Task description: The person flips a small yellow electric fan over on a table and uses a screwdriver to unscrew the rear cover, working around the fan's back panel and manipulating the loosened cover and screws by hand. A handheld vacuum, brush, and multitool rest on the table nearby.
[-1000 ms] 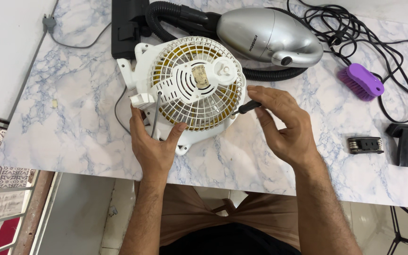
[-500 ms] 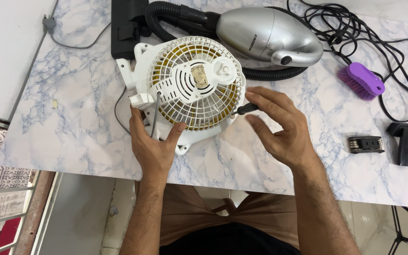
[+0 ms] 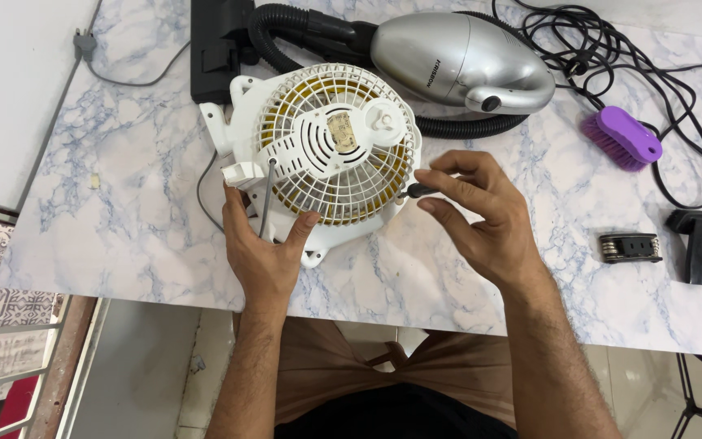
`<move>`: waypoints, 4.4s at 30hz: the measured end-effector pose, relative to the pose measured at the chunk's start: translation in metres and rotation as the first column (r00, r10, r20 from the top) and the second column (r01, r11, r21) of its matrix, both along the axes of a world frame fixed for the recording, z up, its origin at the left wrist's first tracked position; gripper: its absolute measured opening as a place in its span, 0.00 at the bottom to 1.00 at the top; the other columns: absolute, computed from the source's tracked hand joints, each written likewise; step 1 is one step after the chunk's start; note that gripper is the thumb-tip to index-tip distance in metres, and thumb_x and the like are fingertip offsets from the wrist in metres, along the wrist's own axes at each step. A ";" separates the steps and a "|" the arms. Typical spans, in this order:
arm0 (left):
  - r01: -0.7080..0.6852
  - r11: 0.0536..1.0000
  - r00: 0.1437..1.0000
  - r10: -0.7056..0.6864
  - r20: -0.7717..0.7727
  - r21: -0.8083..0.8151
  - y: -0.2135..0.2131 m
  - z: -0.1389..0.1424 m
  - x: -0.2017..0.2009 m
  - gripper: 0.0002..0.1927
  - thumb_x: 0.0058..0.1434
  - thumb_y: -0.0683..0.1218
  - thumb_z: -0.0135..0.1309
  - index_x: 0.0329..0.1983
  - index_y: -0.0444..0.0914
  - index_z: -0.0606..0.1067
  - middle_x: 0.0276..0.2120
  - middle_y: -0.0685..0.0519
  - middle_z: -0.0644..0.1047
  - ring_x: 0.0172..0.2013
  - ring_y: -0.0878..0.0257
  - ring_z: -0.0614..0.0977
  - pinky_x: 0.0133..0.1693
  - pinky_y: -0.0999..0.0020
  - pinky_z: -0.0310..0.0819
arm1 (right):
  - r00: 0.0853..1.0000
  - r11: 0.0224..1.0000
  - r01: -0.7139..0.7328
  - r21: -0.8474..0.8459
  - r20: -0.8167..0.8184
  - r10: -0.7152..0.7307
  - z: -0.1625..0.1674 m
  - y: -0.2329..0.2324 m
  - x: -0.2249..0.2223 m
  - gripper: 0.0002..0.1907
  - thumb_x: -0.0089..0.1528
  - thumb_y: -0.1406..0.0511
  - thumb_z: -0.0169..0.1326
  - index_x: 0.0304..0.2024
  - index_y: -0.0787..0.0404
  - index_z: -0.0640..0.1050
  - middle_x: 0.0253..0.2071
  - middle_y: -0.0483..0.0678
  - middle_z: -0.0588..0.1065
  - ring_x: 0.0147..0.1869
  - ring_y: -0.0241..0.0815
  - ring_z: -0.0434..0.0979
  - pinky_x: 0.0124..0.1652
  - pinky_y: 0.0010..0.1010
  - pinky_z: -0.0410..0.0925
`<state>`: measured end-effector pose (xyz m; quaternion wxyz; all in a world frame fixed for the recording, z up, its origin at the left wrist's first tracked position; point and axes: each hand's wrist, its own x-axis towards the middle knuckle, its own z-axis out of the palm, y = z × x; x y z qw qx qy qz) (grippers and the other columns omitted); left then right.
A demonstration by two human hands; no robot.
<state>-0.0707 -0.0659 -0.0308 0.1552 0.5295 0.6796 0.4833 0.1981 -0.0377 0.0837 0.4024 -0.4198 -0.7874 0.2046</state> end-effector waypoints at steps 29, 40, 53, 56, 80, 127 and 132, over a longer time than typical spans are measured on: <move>-0.006 0.996 1.000 0.005 0.006 0.088 0.002 0.011 0.004 0.63 0.55 0.71 0.65 0.76 0.25 0.53 0.64 0.33 0.67 0.66 0.40 0.71 0.63 0.46 0.69 | 0.993 0.996 -0.060 0.059 0.109 0.053 0.010 0.006 -0.003 0.20 0.67 0.75 0.56 0.61 0.58 0.77 0.59 0.54 0.75 0.60 0.50 0.79 0.55 0.34 0.75; 0.011 0.996 1.000 -0.011 0.000 0.083 0.002 0.009 0.004 0.64 0.56 0.73 0.63 0.77 0.26 0.50 0.64 0.34 0.67 0.67 0.42 0.70 0.64 0.45 0.69 | 0.995 0.990 -0.038 0.134 0.099 0.024 0.020 0.003 -0.007 0.21 0.65 0.77 0.53 0.61 0.61 0.75 0.61 0.59 0.73 0.63 0.52 0.75 0.58 0.36 0.72; -0.001 0.999 1.000 0.003 -0.029 0.052 0.002 0.012 0.005 0.63 0.56 0.72 0.63 0.77 0.28 0.50 0.63 0.34 0.66 0.65 0.42 0.71 0.62 0.45 0.71 | 0.996 0.992 -0.045 0.115 0.077 0.036 0.012 0.001 -0.004 0.24 0.65 0.77 0.52 0.62 0.57 0.74 0.61 0.58 0.72 0.62 0.50 0.75 0.55 0.36 0.73; -0.005 0.998 1.000 0.007 -0.027 0.061 0.001 0.013 0.005 0.62 0.57 0.71 0.64 0.77 0.28 0.50 0.63 0.34 0.67 0.65 0.42 0.72 0.62 0.46 0.71 | 0.994 0.998 0.003 0.070 0.109 -0.011 0.009 0.001 -0.004 0.23 0.64 0.73 0.61 0.61 0.55 0.77 0.57 0.57 0.73 0.57 0.49 0.77 0.52 0.35 0.75; -0.004 0.998 0.999 0.007 -0.047 0.069 0.002 0.004 0.001 0.62 0.57 0.71 0.65 0.76 0.26 0.51 0.64 0.31 0.66 0.66 0.39 0.71 0.64 0.45 0.71 | 0.992 0.983 0.110 0.146 -0.072 -0.100 0.007 -0.002 0.015 0.26 0.74 0.80 0.47 0.71 0.56 0.68 0.55 0.51 0.75 0.60 0.42 0.78 0.54 0.28 0.74; -0.063 0.977 0.994 0.043 0.104 0.202 -0.013 0.007 0.065 0.50 0.57 0.53 0.73 0.66 0.33 0.49 0.63 0.40 0.56 0.69 0.46 0.59 0.69 0.44 0.56 | 0.990 0.980 -0.070 -0.188 -0.130 0.046 -0.020 -0.025 -0.003 0.13 0.66 0.72 0.58 0.52 0.64 0.74 0.46 0.50 0.81 0.51 0.41 0.85 0.52 0.32 0.80; -0.024 0.976 0.981 -0.019 0.193 0.218 -0.012 0.008 0.063 0.48 0.60 0.52 0.71 0.67 0.34 0.48 0.66 0.39 0.53 0.70 0.47 0.60 0.69 0.48 0.65 | 0.987 0.981 -0.098 -0.169 -0.139 0.075 -0.020 -0.024 -0.001 0.13 0.66 0.71 0.58 0.53 0.64 0.73 0.47 0.50 0.81 0.51 0.40 0.85 0.52 0.32 0.80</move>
